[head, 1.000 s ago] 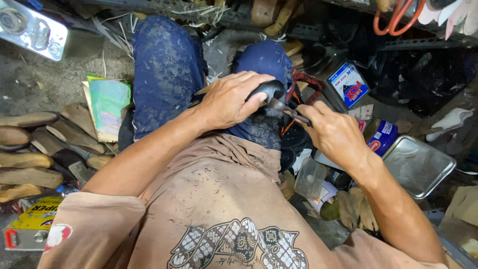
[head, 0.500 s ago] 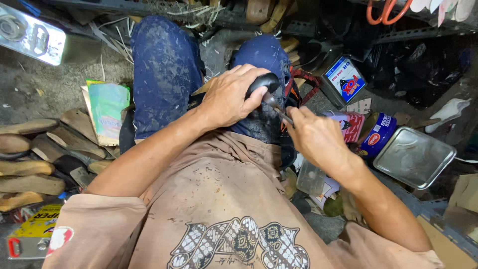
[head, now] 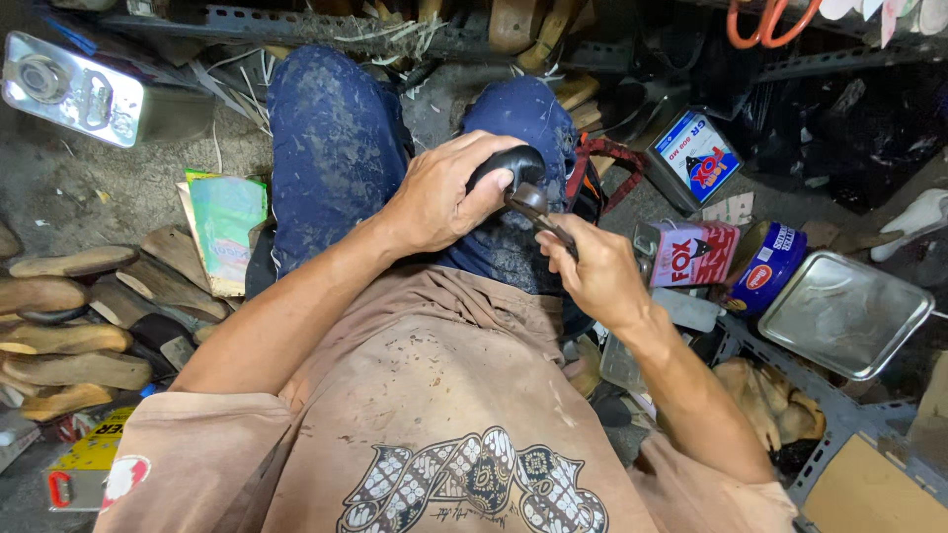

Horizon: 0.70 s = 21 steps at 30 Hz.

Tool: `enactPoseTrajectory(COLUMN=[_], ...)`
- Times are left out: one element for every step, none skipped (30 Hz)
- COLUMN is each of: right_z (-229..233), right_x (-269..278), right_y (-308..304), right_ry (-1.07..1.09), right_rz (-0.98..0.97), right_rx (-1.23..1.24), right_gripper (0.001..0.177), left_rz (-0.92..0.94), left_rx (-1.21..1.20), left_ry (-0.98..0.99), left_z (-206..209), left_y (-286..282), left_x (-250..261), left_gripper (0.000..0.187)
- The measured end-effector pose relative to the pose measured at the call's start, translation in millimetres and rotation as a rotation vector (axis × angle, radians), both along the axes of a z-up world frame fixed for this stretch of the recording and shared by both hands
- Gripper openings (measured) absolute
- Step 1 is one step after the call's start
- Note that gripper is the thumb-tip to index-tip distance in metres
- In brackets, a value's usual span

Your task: The person sits on the floor and uses a hammer to tap the sole of a black shoe held on their lap. They repeatedly adjust the shoe's position and tap different areas of the sole and heel with the hammer.

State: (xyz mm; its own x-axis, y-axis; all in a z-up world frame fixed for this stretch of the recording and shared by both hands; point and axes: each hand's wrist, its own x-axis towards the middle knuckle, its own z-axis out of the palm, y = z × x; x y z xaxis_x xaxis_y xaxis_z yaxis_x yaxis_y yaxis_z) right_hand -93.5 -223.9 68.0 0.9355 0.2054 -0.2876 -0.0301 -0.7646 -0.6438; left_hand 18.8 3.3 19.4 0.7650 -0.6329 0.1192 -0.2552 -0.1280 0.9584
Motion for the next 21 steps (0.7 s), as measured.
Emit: enactPoseTrajectory(right_z=[-4,-7,-2,4,9,20,30,42,59,76,93,92,91,89,78,67,56,52,48,45,42], right_x=[-5,-11,-10,-10,-10,-2,6,11,25,43,60,59,58,58,45,33,21,9,-2,-14,-18], right_y=[-2,-3,-2,-1,0,-1,-2,-2,1,2,3,-1,-4,-7,-13,-19,-25,-21,-19,-15,-12], right_ry=[-0.045,-0.086,-0.083,-0.043,-0.003,-0.004,0.071,0.150,0.154,0.243,0.332,0.331,0.294,0.259,0.260,0.132,0.000,0.002,-0.012,-0.029,-0.028], right_rz=[-0.017,-0.033,-0.035,-0.031,-0.028,-0.029,0.034,0.089,0.081,0.158,0.234,0.235,0.251,0.272,0.277,0.299,0.320,0.329,0.330,0.322,0.322], right_rx=[-0.024,-0.046,-0.044,-0.051,-0.058,-0.057,-0.071,-0.086,-0.086,-0.129,-0.170,-0.172,-0.211,-0.249,-0.250,-0.366,-0.479,-0.473,-0.579,-0.687,-0.683], right_gripper=[0.013,0.014,0.014,0.016,0.019,0.019,0.023,0.028,0.028,0.027,0.028,0.028,0.027,0.027,0.027,0.027,0.026,0.026,0.029,0.031,0.031], left_rz=[0.005,0.010,0.009,0.002,-0.004,-0.004,0.004,0.004,-0.004,-0.008,-0.011,-0.009,-0.011,-0.009,-0.003,-0.005,-0.007,0.002,-0.004,-0.018,-0.018], left_rx=[-0.004,-0.006,-0.003,0.014,0.032,0.032,0.045,0.055,0.054,0.063,0.073,0.072,0.060,0.051,0.050,0.027,0.005,0.009,0.020,0.029,0.032], left_ry=[-0.011,-0.019,-0.016,-0.043,-0.071,-0.072,-0.081,-0.087,-0.084,-0.092,-0.100,-0.100,-0.090,-0.077,-0.075,-0.077,-0.080,-0.075,-0.105,-0.140,-0.138], left_z=[0,1,2,3,3,4,4,4,2,1,-1,0,0,0,0,-1,-2,-6,-11,-15,-13], left_y=[-1,0,0,-1,-2,-3,-4,-5,-5,-6,-7,-7,-6,-5,-5,-5,-4,-6,-7,-9,-8], left_x=[-1,-4,-4,-5,-6,-6,-7,-9,-12,-13,-14,-13,-11,-10,-9,-9,-9,-12,-16,-18,-20], left_gripper=[0.040,0.040,0.040,0.040,0.041,0.041,0.041,0.041,0.041,0.042,0.042,0.042,0.042,0.042,0.042,0.041,0.040,0.040,0.038,0.037,0.037])
